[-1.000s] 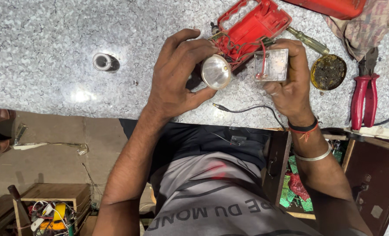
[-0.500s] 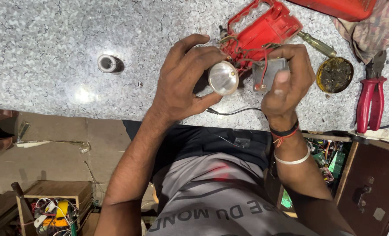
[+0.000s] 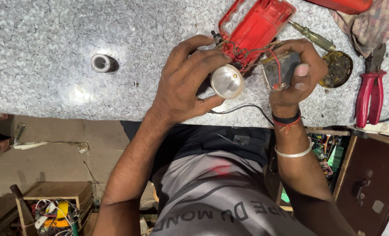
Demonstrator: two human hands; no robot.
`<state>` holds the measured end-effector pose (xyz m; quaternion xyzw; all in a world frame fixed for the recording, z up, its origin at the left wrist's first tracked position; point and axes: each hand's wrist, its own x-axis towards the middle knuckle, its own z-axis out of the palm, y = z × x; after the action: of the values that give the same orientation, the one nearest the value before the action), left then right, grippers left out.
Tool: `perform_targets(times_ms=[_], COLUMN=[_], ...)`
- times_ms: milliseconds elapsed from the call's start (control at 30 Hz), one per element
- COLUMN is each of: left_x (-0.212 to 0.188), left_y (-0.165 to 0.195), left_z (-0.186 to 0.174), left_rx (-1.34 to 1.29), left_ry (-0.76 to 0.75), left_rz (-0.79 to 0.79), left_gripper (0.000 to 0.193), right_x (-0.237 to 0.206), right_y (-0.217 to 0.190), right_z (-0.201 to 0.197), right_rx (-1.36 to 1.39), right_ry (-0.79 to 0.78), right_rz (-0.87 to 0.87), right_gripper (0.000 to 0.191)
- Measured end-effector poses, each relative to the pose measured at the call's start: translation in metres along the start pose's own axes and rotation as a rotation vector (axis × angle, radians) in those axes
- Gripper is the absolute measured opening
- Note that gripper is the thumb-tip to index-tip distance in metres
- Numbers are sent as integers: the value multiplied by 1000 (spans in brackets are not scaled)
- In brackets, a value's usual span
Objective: The person disassembles a red handheld electric device using a screwdriver, removes the casing to expose internal wiring and a yellow component, then manipulates wires and a small circuit board. The person tests the device by activating a light, then continues adjusting internal connections.
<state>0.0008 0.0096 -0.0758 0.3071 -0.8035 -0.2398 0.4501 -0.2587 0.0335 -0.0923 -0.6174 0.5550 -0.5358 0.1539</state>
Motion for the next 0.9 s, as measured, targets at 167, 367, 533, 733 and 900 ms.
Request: perform_targets(times_ms=[167,367,533,733,900], left_x=[-7,-9,-1,25,47], left_y=[13,16,24,29,28], left_z=[-4,-2,1,3,7], left_rx=[-14,-55,-196,-788,-510], left_ry=[13,29,48,-131,-118], left_rz=[-9,0,-106,-469,-63], left_gripper=[56,59,60,64,63], right_x=[-13,-38,-10,54,64], right_y=[-14,-33,-52,-69,-72], right_z=[-8,-8,-34,-86,-84], right_rx=[238,544,398,-56,-131], right_ry=[8,48,-10,-527,-683], right_rz=[124,262,153,80,97], right_gripper=[71,48,47,26,11])
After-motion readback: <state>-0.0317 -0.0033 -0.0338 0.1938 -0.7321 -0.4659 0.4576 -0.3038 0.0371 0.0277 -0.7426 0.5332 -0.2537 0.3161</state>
